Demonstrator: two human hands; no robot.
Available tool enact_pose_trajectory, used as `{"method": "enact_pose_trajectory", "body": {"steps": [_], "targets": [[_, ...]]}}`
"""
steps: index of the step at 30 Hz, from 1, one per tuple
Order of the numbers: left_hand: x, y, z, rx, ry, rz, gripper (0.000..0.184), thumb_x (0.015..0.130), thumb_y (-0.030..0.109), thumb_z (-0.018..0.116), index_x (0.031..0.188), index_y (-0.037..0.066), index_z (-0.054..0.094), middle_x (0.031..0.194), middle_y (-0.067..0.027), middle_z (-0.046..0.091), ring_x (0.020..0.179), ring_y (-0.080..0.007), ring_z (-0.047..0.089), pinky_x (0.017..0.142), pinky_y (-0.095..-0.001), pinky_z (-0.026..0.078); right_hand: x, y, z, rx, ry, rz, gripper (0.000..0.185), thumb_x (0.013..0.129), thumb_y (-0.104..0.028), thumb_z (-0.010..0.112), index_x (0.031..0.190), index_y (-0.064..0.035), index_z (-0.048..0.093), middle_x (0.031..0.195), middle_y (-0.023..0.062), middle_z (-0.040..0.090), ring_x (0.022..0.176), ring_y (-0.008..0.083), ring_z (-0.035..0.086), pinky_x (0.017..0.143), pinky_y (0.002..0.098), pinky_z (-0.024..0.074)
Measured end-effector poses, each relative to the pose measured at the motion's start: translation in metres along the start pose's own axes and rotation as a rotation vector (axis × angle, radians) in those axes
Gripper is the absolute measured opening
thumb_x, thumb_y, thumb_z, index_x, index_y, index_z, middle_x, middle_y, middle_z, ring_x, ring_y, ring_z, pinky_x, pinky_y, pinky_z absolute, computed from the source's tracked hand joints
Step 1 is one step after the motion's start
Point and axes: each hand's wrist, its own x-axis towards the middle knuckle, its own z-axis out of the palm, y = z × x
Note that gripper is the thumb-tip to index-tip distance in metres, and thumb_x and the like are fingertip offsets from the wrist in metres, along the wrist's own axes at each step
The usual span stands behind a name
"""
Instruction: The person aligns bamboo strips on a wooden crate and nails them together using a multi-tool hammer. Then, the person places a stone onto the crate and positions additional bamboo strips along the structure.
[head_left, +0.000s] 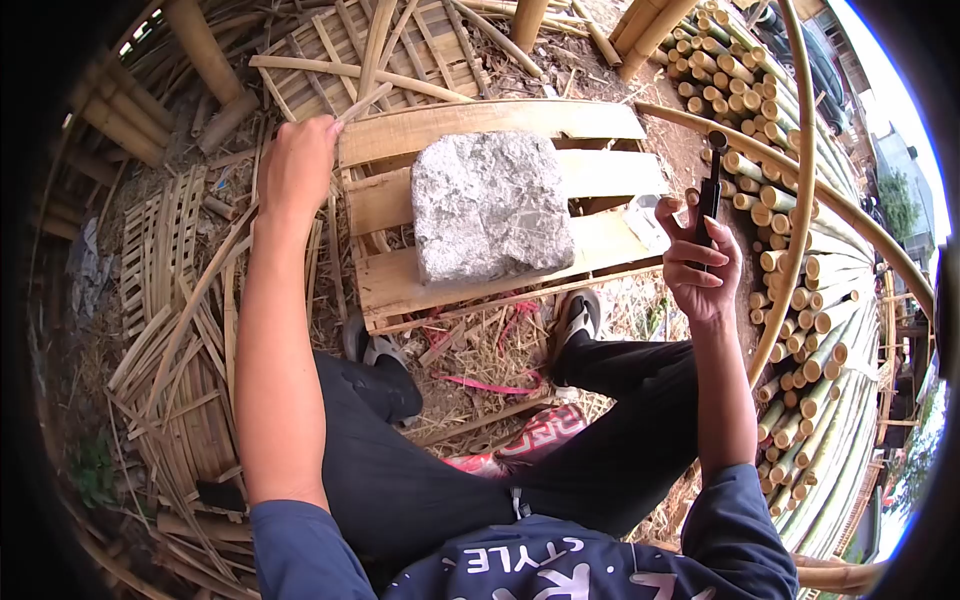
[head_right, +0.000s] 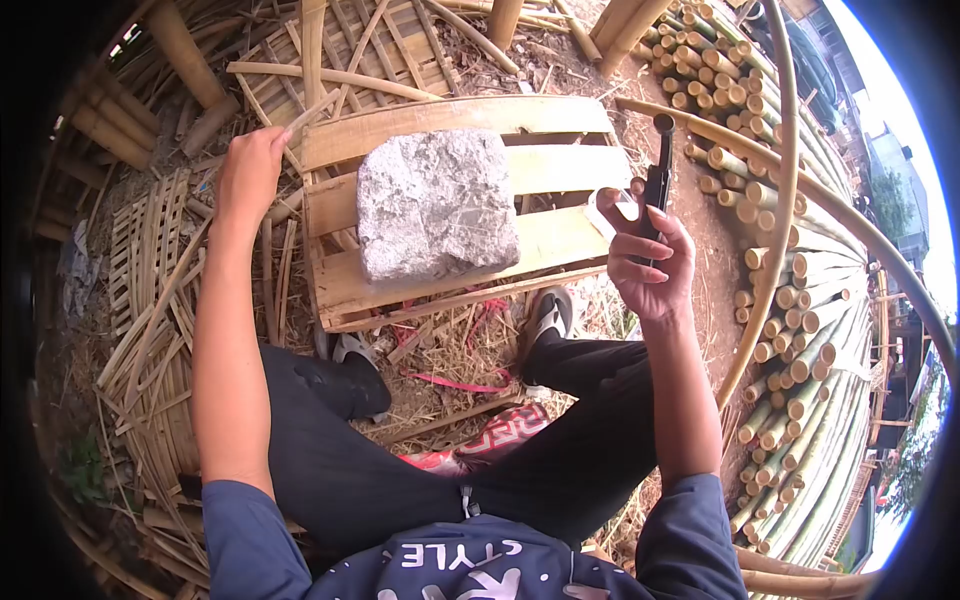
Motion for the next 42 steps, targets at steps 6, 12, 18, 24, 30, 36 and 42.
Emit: {"method": "enact_pose_trajectory", "body": {"steps": [6,12,18,24,30,36,42], "targets": [[0.0,0.006,-0.004,-0.01,-0.007,-0.005,0.026,0.102,0.022,0.057,0.1,0.0,0.067,0.091,-0.0275,0.066,0.089,-0.049,0.062,0.072,-0.0529,0.049,-0.003,0.004,0.006,-0.105,-0.139,0.004,0.034,0.099,-0.005,0.052,0.132,0.0012,0.048,0.128,0.0179,0.043,0.052,0.0039,0.06,0.04,0.0177,0.0552],[0.0,0.003,-0.001,0.012,0.01,0.006,0.025,0.102,0.024,0.058,0.104,0.002,0.071,0.093,-0.0259,0.068,0.09,-0.0476,0.064,0.074,-0.0521,0.051,-0.003,0.006,0.008,-0.15,-0.192,0.024,0.033,0.098,-0.004,0.054,0.131,-0.0005,0.048,0.13,0.0195,0.042,0.05,0.0041,0.059,0.039,0.018,0.0546],[-0.002,0.005,-0.002,0.035,-0.002,-0.01,0.026,0.101,0.025,0.06,0.109,0.005,0.073,0.097,-0.024,0.07,0.092,-0.0452,0.066,0.077,-0.0503,0.053,-0.003,0.004,0.005,-0.194,-0.212,0.039,0.037,0.098,-0.006,0.055,0.134,-0.0032,0.047,0.135,0.0199,0.043,0.063,0.0067,0.063,0.041,0.0188,0.0548],[-0.004,0.011,-0.002,0.019,0.03,0.031,0.026,0.1,0.026,0.062,0.109,0.004,0.073,0.101,-0.0216,0.071,0.094,-0.0432,0.067,0.078,-0.0485,0.054,-0.003,0.004,0.0,-0.239,0.075,-0.044,0.037,0.099,-0.012,0.052,0.135,-0.0074,0.049,0.146,0.0188,0.044,0.118,0.0251,0.055,0.07,0.0393,0.0654],[-0.011,0.031,0.007,-0.047,0.095,0.213,0.021,0.1,0.023,0.061,0.098,0.006,0.071,0.092,-0.0164,0.072,0.086,-0.0377,0.07,0.073,-0.0464,0.057,0.002,-0.013,-0.012,0.029,0.208,-0.001,0.032,0.098,-0.014,0.052,0.125,-0.0004,0.06,0.147,0.0118,0.046,0.128,0.0215,0.053,0.087,0.0445,0.0625],[-0.024,0.062,0.013,-0.032,0.064,0.366,0.022,0.093,0.02,0.068,0.108,0.006,0.074,0.101,-0.0122,0.073,0.098,-0.032,0.069,0.081,-0.0423,0.057,-0.001,-0.018,-0.009,0.068,0.223,0.012,0.052,0.098,-0.018,0.049,0.146,-0.0015,0.04,0.132,0.0114,0.056,0.121,0.0176,0.058,0.089,0.0419,0.0608],[-0.036,0.084,0.023,-0.002,0.044,0.437,0.024,0.089,0.021,0.073,0.109,0.007,0.075,0.097,-0.0093,0.072,0.093,-0.0269,0.069,0.076,-0.039,0.059,0.002,-0.016,-0.013,-0.029,0.262,-0.036,0.052,0.098,-0.016,0.051,0.146,-0.0002,0.038,0.135,0.0089,0.055,0.12,0.0176,0.057,0.087,0.0419,0.0613]]}}
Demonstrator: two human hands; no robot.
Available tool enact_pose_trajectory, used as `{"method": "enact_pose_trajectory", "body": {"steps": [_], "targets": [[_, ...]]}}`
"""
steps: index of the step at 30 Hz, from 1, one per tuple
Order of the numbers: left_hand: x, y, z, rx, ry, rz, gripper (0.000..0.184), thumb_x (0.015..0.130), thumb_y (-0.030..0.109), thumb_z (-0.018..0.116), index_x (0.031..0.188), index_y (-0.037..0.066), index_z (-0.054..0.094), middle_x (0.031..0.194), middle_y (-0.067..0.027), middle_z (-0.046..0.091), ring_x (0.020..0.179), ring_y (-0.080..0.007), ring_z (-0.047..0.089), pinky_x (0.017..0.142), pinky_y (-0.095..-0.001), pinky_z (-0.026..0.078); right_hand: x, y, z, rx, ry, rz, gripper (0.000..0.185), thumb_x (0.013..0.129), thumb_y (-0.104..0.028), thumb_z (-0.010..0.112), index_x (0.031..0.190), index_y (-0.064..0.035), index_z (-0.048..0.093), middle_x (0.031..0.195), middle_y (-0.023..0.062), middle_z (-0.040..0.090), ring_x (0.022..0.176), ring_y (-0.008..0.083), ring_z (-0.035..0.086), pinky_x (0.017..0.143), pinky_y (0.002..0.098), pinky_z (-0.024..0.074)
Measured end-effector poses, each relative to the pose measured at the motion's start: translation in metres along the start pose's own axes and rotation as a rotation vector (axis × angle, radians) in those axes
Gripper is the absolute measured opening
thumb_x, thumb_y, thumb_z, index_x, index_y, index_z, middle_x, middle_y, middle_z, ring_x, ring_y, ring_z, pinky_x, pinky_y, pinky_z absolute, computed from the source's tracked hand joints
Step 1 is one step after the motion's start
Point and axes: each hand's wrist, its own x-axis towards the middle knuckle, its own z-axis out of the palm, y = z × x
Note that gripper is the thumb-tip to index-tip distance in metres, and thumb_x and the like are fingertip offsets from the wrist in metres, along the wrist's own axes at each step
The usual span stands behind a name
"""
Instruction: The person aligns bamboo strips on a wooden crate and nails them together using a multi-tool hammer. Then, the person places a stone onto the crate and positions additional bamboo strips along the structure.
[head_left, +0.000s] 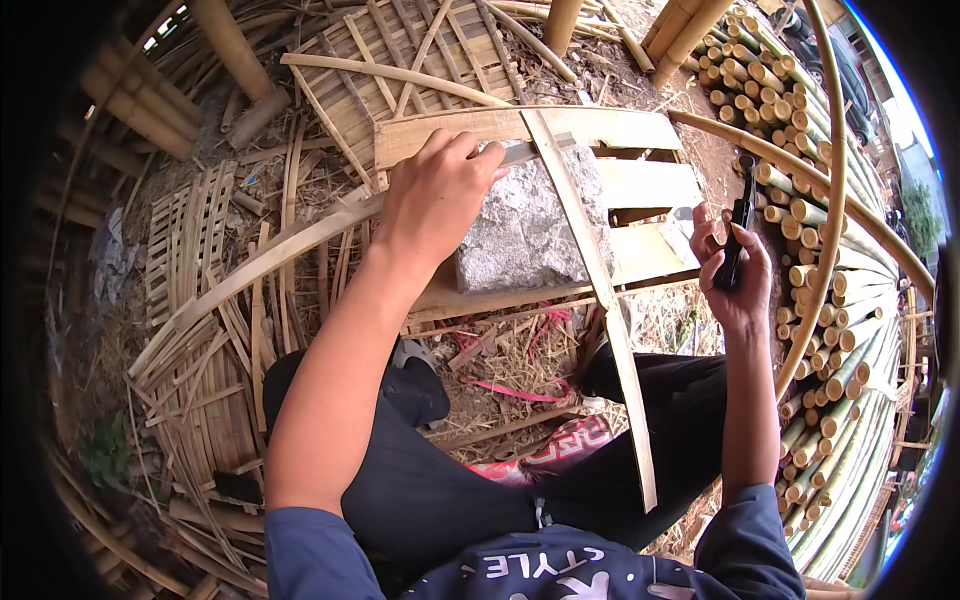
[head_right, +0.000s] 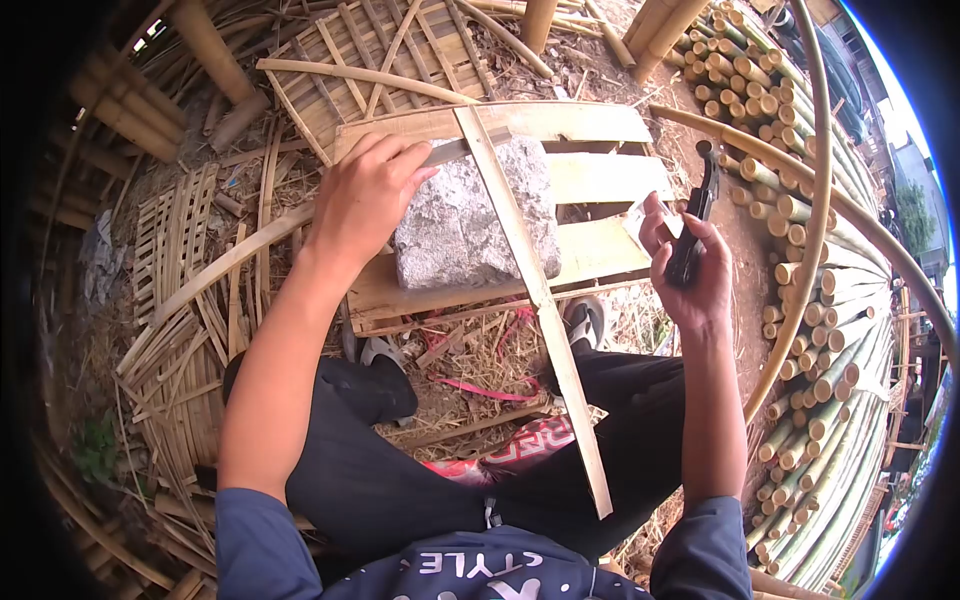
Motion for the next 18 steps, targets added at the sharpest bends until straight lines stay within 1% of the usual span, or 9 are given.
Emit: {"method": "enact_pose_trajectory", "body": {"steps": [4,7,9,11,13,15,16,17,18], "targets": [[0.004,0.005,0.01,0.006,0.033,0.066,0.025,0.089,0.021,0.074,0.11,0.008,0.075,0.091,-0.0075,0.072,0.09,-0.0252,0.069,0.073,-0.0391,0.058,0.001,0.003,0.003,0.054,-0.003,0.051,0.053,0.098,-0.016,0.051,0.146,0.0006,0.038,0.134,0.0085,0.055,0.116,0.0176,0.058,0.085,0.0412,0.0616],[0.01,0.01,0.011,-0.015,0.018,0.058,0.024,0.088,0.02,0.074,0.109,0.007,0.076,0.09,-0.0072,0.072,0.087,-0.0248,0.068,0.072,-0.0383,0.058,0.0,0.005,0.002,0.035,0.007,0.052,0.05,0.098,-0.015,0.05,0.144,0.0017,0.04,0.134,0.0093,0.056,0.115,0.0185,0.059,0.084,0.0413,0.0629],[0.012,0.012,0.012,-0.023,0.011,0.059,0.024,0.088,0.019,0.075,0.108,0.007,0.076,0.09,-0.0073,0.072,0.087,-0.0248,0.068,0.072,-0.0377,0.058,0.0,0.008,0.003,0.011,0.039,0.019,0.041,0.099,-0.015,0.05,0.135,0.0049,0.047,0.132,0.0129,0.059,0.113,0.0194,0.061,0.078,0.0409,0.065],[0.014,0.014,0.011,-0.027,0.01,0.066,0.024,0.087,0.018,0.075,0.108,0.006,0.076,0.09,-0.0075,0.072,0.086,-0.0249,0.068,0.072,-0.0376,0.058,-0.001,0.01,0.004,-0.043,0.081,-0.012,0.037,0.099,-0.015,0.051,0.132,0.0031,0.05,0.128,0.0133,0.062,0.111,0.0194,0.062,0.075,0.0386,0.0655],[0.016,0.015,0.008,-0.025,0.016,0.079,0.025,0.086,0.018,0.076,0.108,0.006,0.076,0.09,-0.0078,0.072,0.086,-0.0251,0.068,0.071,-0.0378,0.057,-0.001,0.012,0.003,-0.105,0.138,-0.049,0.019,0.097,-0.012,0.056,0.114,-0.0038,0.06,0.129,0.0132,0.063,0.109,0.0214,0.063,0.071,0.0335,0.0653],[0.016,0.01,0.011,-0.057,0.043,0.086,0.026,0.086,0.017,0.077,0.108,0.004,0.076,0.094,-0.0093,0.072,0.088,-0.0269,0.067,0.073,-0.0386,0.057,-0.002,0.017,0.005,-0.204,0.132,-0.088,0.014,0.095,-0.011,0.059,0.107,-0.0052,0.063,0.128,0.0137,0.063,0.115,0.0251,0.063,0.075,0.0336,0.0649],[0.016,0.009,0.01,-0.067,0.057,0.094,0.026,0.086,0.017,0.077,0.108,0.004,0.076,0.094,-0.0097,0.072,0.089,-0.0274,0.067,0.074,-0.0389,0.057,-0.004,0.02,0.007,-0.209,0.186,-0.153,0.015,0.093,-0.01,0.062,0.107,-0.0043,0.063,0.13,0.0167,0.062,0.124,0.0343,0.059,0.09,0.0394,0.0627],[0.017,0.008,0.009,-0.08,0.067,0.101,0.026,0.086,0.017,0.077,0.108,0.004,0.076,0.095,-0.01,0.073,0.089,-0.0278,0.067,0.075,-0.0391,0.056,-0.002,0.026,0.01,-0.175,0.187,-0.211,0.016,0.092,-0.011,0.063,0.105,-0.0029,0.064,0.132,0.0207,0.057,0.136,0.0448,0.048,0.104,0.0516,0.0555],[0.016,0.008,0.006,-0.08,0.027,0.075,0.026,0.086,0.017,0.077,0.108,0.003,0.075,0.097,-0.0108,0.072,0.091,-0.0289,0.067,0.078,-0.0395,0.056,-0.002,0.029,0.016,-0.13,0.076,-0.197,0.016,0.092,-0.012,0.063,0.105,-0.0023,0.064,0.133,0.0218,0.055,0.14,0.0472,0.042,0.105,0.0566,0.0527]]}}
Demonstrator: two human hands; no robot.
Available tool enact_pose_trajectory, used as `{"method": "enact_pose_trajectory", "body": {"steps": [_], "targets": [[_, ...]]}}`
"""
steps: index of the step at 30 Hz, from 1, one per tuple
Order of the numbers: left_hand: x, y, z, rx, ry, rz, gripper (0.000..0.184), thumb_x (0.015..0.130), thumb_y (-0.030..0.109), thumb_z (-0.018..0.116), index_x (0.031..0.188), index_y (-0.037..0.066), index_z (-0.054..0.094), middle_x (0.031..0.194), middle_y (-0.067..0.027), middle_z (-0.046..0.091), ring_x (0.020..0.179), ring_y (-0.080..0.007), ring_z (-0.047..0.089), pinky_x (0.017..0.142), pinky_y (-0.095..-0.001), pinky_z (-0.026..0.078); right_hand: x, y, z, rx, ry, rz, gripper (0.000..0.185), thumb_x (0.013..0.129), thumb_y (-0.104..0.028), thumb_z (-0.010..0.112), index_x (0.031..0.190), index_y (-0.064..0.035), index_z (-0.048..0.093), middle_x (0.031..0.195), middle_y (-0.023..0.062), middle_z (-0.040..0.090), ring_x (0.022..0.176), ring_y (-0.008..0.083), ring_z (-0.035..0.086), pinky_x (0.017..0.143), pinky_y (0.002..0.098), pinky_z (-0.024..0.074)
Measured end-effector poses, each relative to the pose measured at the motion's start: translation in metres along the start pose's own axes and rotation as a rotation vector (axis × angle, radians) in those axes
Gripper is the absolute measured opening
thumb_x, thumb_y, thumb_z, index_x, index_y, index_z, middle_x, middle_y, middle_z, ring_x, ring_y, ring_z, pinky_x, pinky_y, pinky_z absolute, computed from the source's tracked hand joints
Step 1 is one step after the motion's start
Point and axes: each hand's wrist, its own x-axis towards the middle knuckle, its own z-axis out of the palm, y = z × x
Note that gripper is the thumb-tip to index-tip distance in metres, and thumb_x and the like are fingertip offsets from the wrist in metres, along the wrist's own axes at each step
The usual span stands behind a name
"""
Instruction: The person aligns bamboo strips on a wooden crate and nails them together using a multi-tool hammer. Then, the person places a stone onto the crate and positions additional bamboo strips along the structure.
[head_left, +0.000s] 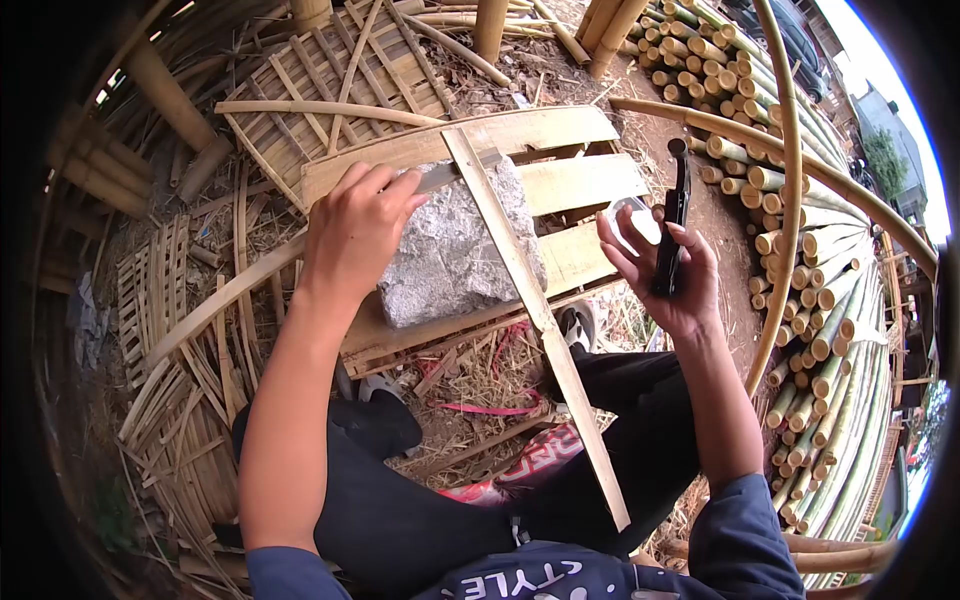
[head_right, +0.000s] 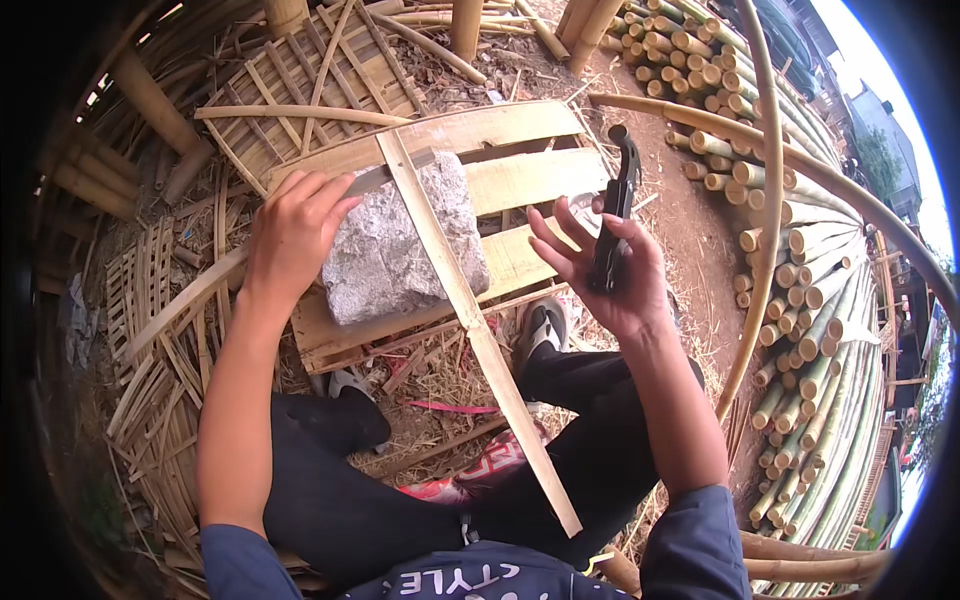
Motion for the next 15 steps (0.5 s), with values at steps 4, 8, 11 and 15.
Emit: {"method": "enact_pose_trajectory", "body": {"steps": [4,8,11,15], "targets": [[-0.004,-0.002,-0.003,0.007,0.005,0.024,0.027,0.086,0.015,0.076,0.11,0.002,0.074,0.095,-0.0112,0.071,0.088,-0.0294,0.066,0.075,-0.0402,0.055,-0.004,-0.012,-0.003,0.22,-0.295,0.074,0.019,0.093,-0.01,0.062,0.109,-0.0004,0.062,0.136,0.0205,0.045,0.148,0.0457,0.03,0.099,0.0667,0.054],[-0.007,-0.002,-0.006,0.027,0.059,0.06,0.028,0.086,0.016,0.077,0.111,0.004,0.075,0.091,-0.0085,0.07,0.085,-0.0268,0.066,0.072,-0.0391,0.055,-0.018,-0.023,0.009,0.116,-0.498,0.107,0.032,0.082,0.007,0.056,0.108,-0.0049,0.041,0.133,0.0145,0.039,0.101,0.0217,0.067,0.064,0.0394,0.0659],[-0.007,0.001,-0.009,0.027,0.046,0.053,0.028,0.085,0.013,0.077,0.111,0.002,0.074,0.09,-0.0097,0.068,0.085,-0.0284,0.065,0.074,-0.0403,0.053,-0.016,-0.033,0.002,0.089,-0.689,0.166,0.035,0.074,0.013,0.054,0.103,-0.0015,0.042,0.133,0.0214,0.043,0.055,0.0111,0.068,0.042,0.0248,0.0571],[-0.003,0.006,-0.008,0.009,0.028,0.049,0.028,0.085,0.01,0.076,0.112,0.001,0.073,0.091,-0.012,0.068,0.086,-0.0308,0.064,0.074,-0.0416,0.052,-0.018,-0.034,0.005,0.041,-0.775,0.235,0.032,0.073,0.013,0.054,0.1,0.0002,0.042,0.128,0.0251,0.049,0.049,0.0121,0.067,0.036,0.0208,0.0498]]}}
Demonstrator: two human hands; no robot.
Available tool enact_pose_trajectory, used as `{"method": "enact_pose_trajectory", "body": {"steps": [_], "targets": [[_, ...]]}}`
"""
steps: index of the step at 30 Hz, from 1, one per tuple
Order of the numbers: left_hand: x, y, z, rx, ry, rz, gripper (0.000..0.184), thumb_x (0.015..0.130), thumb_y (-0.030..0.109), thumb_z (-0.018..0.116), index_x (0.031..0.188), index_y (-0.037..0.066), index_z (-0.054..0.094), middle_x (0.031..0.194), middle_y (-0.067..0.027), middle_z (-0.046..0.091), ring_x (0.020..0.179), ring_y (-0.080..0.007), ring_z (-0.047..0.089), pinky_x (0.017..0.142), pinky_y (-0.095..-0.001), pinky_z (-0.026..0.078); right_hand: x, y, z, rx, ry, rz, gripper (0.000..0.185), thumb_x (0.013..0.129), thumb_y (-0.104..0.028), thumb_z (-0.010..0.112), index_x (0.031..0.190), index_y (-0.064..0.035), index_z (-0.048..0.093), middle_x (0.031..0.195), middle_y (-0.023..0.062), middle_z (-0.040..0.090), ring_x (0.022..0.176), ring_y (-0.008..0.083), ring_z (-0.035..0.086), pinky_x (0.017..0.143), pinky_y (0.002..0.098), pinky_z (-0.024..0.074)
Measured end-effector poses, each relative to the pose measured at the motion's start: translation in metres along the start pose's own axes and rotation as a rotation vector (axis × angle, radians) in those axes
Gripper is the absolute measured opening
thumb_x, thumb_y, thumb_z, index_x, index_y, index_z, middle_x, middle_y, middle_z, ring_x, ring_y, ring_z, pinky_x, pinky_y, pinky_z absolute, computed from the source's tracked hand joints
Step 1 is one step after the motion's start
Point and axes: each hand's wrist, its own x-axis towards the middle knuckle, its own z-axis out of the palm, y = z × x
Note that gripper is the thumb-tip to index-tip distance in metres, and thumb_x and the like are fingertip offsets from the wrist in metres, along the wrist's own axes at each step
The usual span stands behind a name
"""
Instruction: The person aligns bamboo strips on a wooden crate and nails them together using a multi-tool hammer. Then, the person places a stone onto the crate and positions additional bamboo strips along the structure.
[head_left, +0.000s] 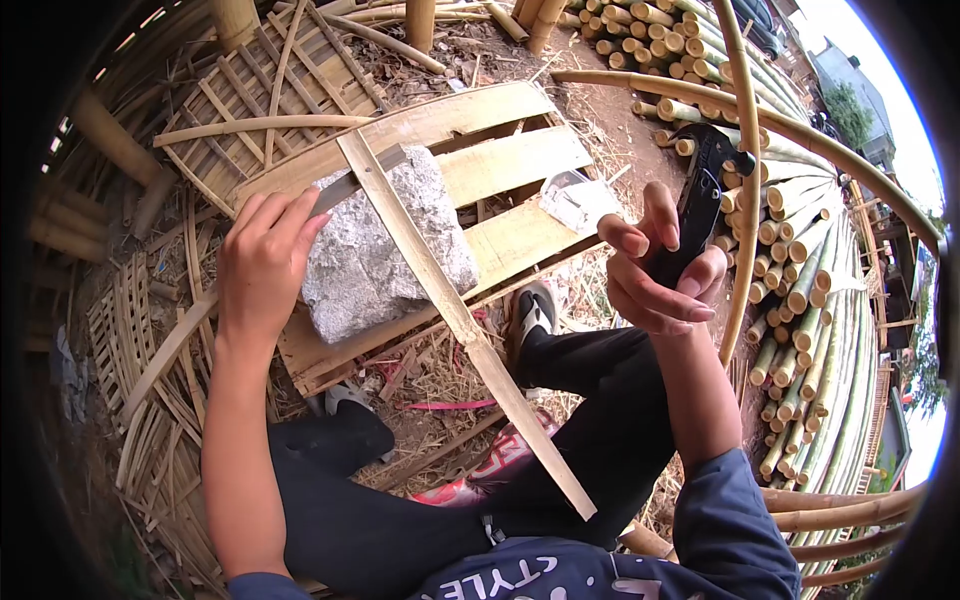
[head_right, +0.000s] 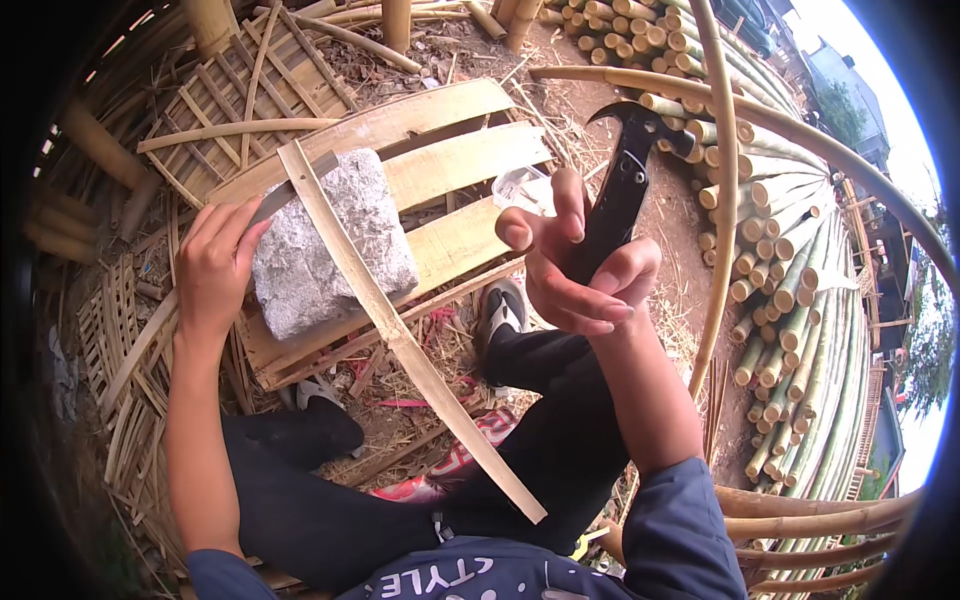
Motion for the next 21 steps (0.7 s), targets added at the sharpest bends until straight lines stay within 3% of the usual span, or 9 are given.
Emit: {"method": "enact_pose_trajectory", "body": {"steps": [6,8,11,15,21], "targets": [[0.004,0.001,0.004,-0.022,0.007,0.007,0.027,0.087,0.009,0.075,0.112,0.001,0.072,0.091,-0.0147,0.067,0.086,-0.0343,0.064,0.075,-0.0427,0.051,-0.002,0.003,-0.001,-0.031,0.002,0.027,0.031,0.073,0.013,0.055,0.1,0.0005,0.043,0.124,0.0273,0.048,0.05,0.0132,0.068,0.037,0.0219,0.0517],[0.004,0.001,0.008,0.003,0.004,0.01,0.028,0.087,0.012,0.076,0.113,0.002,0.073,0.092,-0.0114,0.068,0.086,-0.0303,0.065,0.074,-0.0409,0.053,-0.002,0.003,0.0,-0.057,0.0,0.03,0.032,0.073,0.012,0.055,0.1,0.0005,0.043,0.123,0.0275,0.047,0.05,0.0133,0.068,0.037,0.0216,0.0506],[0.003,0.0,0.013,0.007,0.003,0.009,0.029,0.087,0.014,0.077,0.113,0.003,0.073,0.093,-0.0093,0.069,0.086,-0.0278,0.065,0.072,-0.0396,0.054,-0.003,0.006,-0.004,-0.06,-0.065,-0.004,0.038,0.073,0.01,0.054,0.109,0.0028,0.043,0.125,0.0343,0.041,0.045,0.0109,0.058,0.034,0.0211,0.0438],[0.003,-0.001,0.015,0.007,0.003,0.006,0.029,0.086,0.014,0.077,0.113,0.004,0.074,0.093,-0.0088,0.07,0.086,-0.0273,0.066,0.072,-0.0392,0.054,-0.003,0.007,-0.003,-0.11,-0.042,-0.001,0.041,0.074,0.007,0.057,0.114,0.0057,0.046,0.114,0.0284,0.042,0.045,0.0106,0.056,0.036,0.0212,0.0414],[0.003,-0.003,0.015,0.007,0.0,0.014,0.028,0.086,0.013,0.077,0.112,0.003,0.074,0.092,-0.0094,0.07,0.087,-0.0276,0.066,0.073,-0.0392,0.054,-0.004,0.008,-0.002,-0.383,-0.076,0.027,0.049,0.074,0.003,0.062,0.122,0.0056,0.049,0.107,0.0265,0.044,0.046,0.0077,0.051,0.037,0.0193,0.0397]]}}
